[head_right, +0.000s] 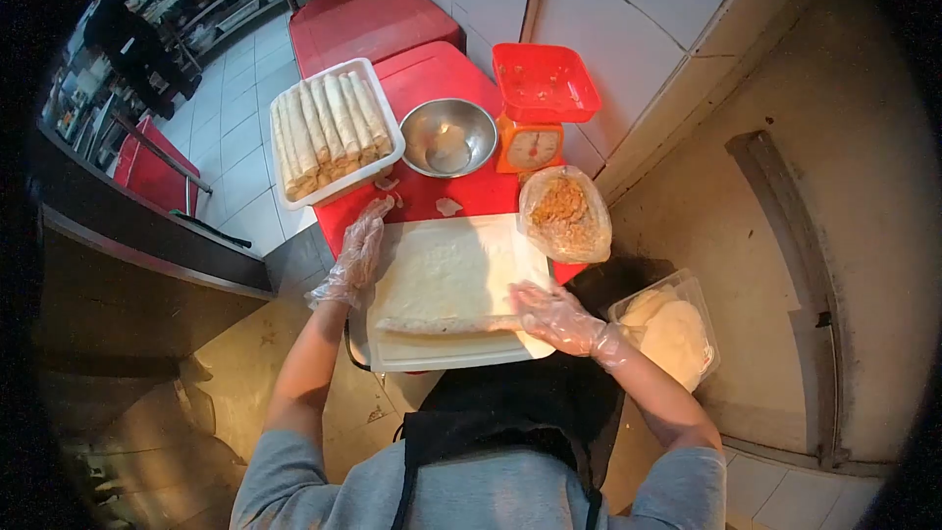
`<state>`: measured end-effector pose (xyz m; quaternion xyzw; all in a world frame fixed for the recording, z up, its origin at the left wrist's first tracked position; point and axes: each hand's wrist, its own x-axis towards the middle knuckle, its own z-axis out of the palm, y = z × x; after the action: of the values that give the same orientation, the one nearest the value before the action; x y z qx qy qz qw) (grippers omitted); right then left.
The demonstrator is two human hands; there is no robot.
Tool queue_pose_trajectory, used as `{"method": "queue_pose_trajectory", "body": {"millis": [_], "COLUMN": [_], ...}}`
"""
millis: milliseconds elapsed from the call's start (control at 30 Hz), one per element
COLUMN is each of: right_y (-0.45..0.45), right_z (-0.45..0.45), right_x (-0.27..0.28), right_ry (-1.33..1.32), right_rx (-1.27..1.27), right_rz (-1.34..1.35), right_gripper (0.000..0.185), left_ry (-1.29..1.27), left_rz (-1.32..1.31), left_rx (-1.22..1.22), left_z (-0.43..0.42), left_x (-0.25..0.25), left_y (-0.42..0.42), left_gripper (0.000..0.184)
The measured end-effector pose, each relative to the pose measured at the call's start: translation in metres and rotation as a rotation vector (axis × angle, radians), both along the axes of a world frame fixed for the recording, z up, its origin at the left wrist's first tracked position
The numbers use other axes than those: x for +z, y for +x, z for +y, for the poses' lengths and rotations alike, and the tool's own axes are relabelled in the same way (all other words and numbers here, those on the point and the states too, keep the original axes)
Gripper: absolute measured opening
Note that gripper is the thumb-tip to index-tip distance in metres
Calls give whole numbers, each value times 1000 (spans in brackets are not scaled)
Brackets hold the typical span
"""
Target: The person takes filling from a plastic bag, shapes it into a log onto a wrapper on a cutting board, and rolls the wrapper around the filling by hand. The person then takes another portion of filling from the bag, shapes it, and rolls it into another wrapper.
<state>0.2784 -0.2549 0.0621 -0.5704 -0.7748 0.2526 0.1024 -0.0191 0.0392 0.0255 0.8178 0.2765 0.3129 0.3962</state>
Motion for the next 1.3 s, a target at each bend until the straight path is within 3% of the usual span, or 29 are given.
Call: {"method": "queue_pose_trajectory", "body": {"millis": [33,67,167,267,400,467,667,700,800,833,933,1000,1233,1300], "right_y": [3,16,31,-1,-85,-104,-97,-99,-94,-96,-105,-118,-166,-164], "right_z": [-5,-5,-2,-1,-9,-6,15,20,19,19,27,40,86,82], "right_x": [-10,-15,-8,28,39,22,-16,-10,-19,-16,-3,0,-25,-27], "right_ry": [151,141,115,287,96,180,342,379,462,449,426,438,482,526], "right_rx": [57,58,-51,-54,-63,-81,-201,-213,-184,-194,-204,-194,-94,-107], "right_rz": [-228,-234,-226,-24,-175,-195,-159,-89,-119,-135,-142,-100,80,109], "right_gripper": [50,50,52,53,75,76,61,57,53,52,47,40,37,36], "left_ry": [-3,-2,45,281,494,378,368,400,362,488,416,359,337,336], "left_rz": [26,49,67,199,414,684,514,399,413,182,279,124,79,113], "left_rx": [0,6,-54,-136,-352,-472,-231,-177,-191,-179,-104,-121,-201,-108], "left_z": [1,2,0,-25,-161,-207,-185,-177,-141,-129,-107,-101,-93,-99], "left_x": [-1,0,3,-1,27,47,2,14,21,18,10,11,13,22], "left_y": [0,0,-5,-16,-19,-7,13,16,-10,-26,-70,-83,-87,-84], "left_gripper": [39,39,41,46,77,79,67,49,32,22,28,32,41,43]}}
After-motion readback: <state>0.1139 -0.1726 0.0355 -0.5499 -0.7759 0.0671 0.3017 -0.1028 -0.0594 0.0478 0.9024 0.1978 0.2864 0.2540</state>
